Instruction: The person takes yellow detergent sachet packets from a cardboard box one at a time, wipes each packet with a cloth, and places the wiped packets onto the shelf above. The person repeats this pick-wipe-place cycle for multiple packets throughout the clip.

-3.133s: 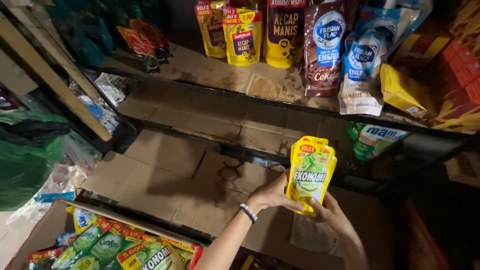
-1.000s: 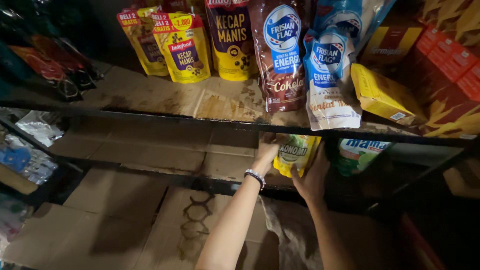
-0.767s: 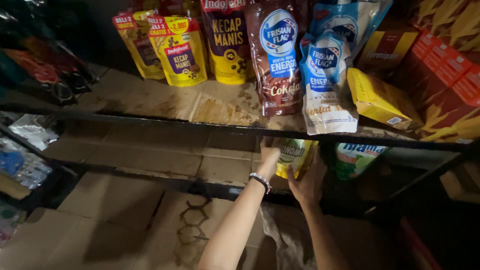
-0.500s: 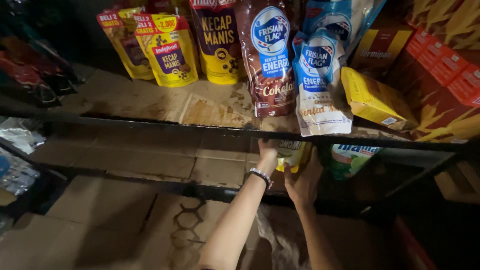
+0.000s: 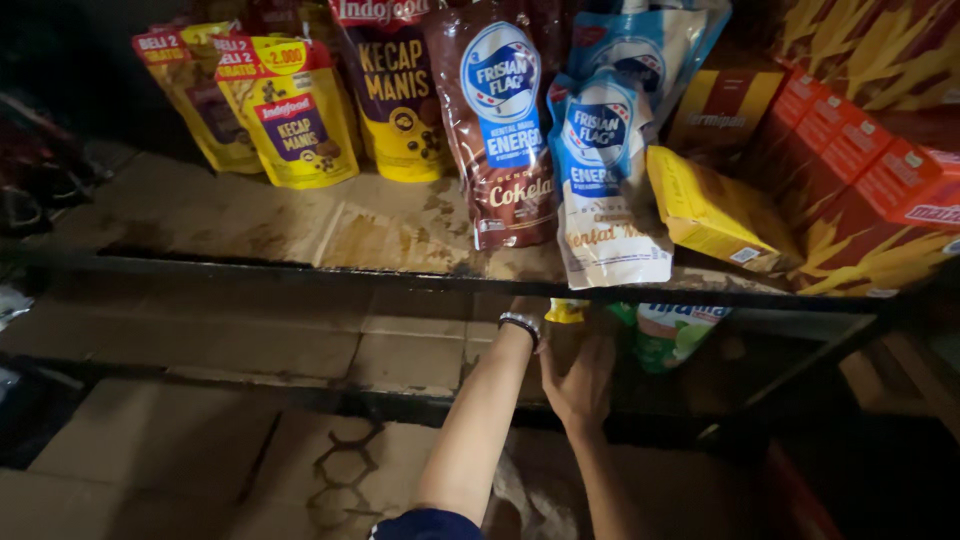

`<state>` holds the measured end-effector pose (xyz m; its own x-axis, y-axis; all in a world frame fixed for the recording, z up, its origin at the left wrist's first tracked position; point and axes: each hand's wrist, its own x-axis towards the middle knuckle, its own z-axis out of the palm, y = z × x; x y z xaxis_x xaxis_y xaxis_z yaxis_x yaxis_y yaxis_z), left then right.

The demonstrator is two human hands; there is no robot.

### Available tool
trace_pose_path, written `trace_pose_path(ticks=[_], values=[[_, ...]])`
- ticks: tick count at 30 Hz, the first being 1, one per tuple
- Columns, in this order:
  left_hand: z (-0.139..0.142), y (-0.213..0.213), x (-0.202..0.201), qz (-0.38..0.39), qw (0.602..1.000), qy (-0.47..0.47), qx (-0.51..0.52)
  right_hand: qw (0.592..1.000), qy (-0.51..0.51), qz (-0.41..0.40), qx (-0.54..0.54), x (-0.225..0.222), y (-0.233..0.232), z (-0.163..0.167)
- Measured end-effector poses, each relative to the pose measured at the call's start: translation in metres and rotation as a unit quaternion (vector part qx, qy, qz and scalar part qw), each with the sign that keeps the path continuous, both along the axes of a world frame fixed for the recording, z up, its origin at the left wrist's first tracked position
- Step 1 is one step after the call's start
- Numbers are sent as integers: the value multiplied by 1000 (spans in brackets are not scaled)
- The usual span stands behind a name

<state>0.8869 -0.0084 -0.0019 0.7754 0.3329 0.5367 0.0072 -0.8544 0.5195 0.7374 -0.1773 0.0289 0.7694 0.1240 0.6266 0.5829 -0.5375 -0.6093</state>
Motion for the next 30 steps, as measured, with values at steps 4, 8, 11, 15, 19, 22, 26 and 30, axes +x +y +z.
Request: trace_pose_path(ticks=[4, 8, 11, 15, 19, 22, 26, 30], values=[[-5, -3, 18, 43, 998, 39, 24, 999, 24, -19, -12, -5, 1, 5], [-20, -8, 25, 51, 997, 62, 17, 999, -5, 24, 23, -8, -1, 10], [-31, -8, 26, 50, 996, 68, 9, 999, -35, 29, 14, -7, -2, 11], [-36, -3, 26, 44, 996, 72, 6, 1000, 18, 15, 2, -6, -1, 7], [-35, 3, 21, 39, 997, 73, 6, 998, 63, -2, -25, -4, 1, 3], [-35, 4, 13, 30, 997, 74, 5, 999, -14, 3, -37, -4, 0, 4], [-37, 6, -5, 6, 997, 76, -10, 999, -33, 40, 6, -8, -2, 11], [-39, 14, -26, -36, 995, 86, -34, 999, 21, 43, 18, -13, -3, 20]])
